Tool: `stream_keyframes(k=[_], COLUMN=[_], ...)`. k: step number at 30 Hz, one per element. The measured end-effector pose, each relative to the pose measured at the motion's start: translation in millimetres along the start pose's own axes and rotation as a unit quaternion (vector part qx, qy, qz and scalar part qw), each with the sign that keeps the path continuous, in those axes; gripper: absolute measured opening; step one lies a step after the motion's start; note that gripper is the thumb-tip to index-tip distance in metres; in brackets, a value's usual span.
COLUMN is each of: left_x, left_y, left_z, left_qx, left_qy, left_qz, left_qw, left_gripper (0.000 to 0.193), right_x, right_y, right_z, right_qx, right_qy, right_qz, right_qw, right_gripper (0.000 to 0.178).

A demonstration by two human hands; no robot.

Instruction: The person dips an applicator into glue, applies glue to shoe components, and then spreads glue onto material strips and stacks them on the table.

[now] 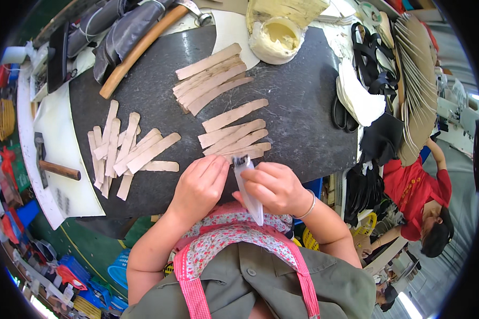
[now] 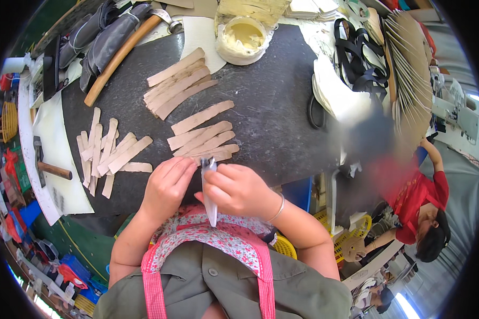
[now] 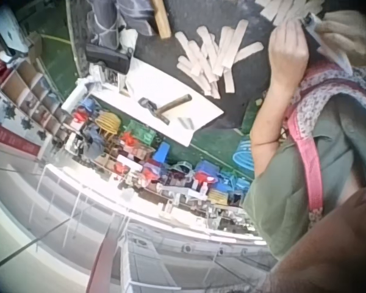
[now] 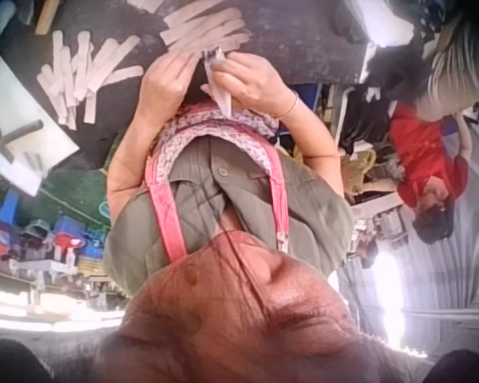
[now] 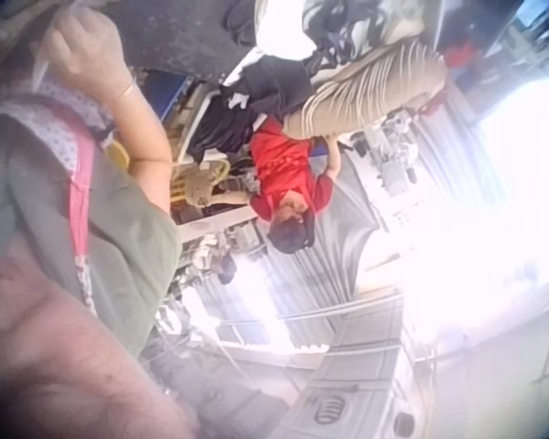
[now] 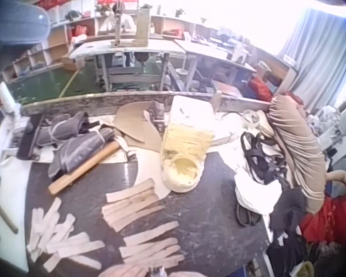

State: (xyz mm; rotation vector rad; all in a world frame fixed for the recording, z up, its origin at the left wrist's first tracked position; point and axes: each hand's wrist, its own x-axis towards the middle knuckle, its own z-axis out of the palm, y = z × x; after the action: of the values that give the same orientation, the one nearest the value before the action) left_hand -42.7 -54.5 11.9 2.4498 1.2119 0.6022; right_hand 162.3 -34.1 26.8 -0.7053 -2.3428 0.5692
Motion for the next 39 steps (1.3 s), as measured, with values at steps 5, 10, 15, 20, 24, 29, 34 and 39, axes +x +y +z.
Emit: stream_keyframes(k=[5,10,15,20,24,29,34,39], left_x=[-13,-52,-44,-9,-17,-46,-35,-5], left_y=[-6,-29,-17,4,-3,-39,-18,9], left_z=[1,-24,-12,4,-12,-33,-32,7], left_qx=[0.039,0.146,0.083,0.029,0.056,0.174,0.19,-0.001], left_qy=[0.05,0.128,0.142,0.063,0.109,0.157,0.131,0.006], left_qz=[0.05,-0.073,-0.083,-0.011,-0.016,-0.232,-0.169,-0.016], left_qw=[0.997,0.978,0.983,0.998,0.992,0.944,0.958,1.0], left_gripper=[0.028,0.022,0.03,0.026,0.029,0.04,0.042,0.033], right_x=[-3,-17,-18,-17,-18,-23,-24,-22], right_y=[-1,11,15,13,12,10,6,3], right_z=[-27,-41,-32,-21,-20,-18,-19,-19], right_qx=[0.008,-0.067,-0.082,-0.075,-0.081,-0.089,-0.106,-0.094], right_qy=[0.068,0.145,0.109,0.077,0.06,0.069,0.023,-0.002], right_qz=[0.036,0.088,0.09,0.085,0.077,0.086,0.06,0.042], right_qw=[0.997,0.983,0.987,0.991,0.992,0.99,0.992,0.995], right_gripper=[0.038,0.033,0.032,0.033,0.035,0.028,0.028,0.029])
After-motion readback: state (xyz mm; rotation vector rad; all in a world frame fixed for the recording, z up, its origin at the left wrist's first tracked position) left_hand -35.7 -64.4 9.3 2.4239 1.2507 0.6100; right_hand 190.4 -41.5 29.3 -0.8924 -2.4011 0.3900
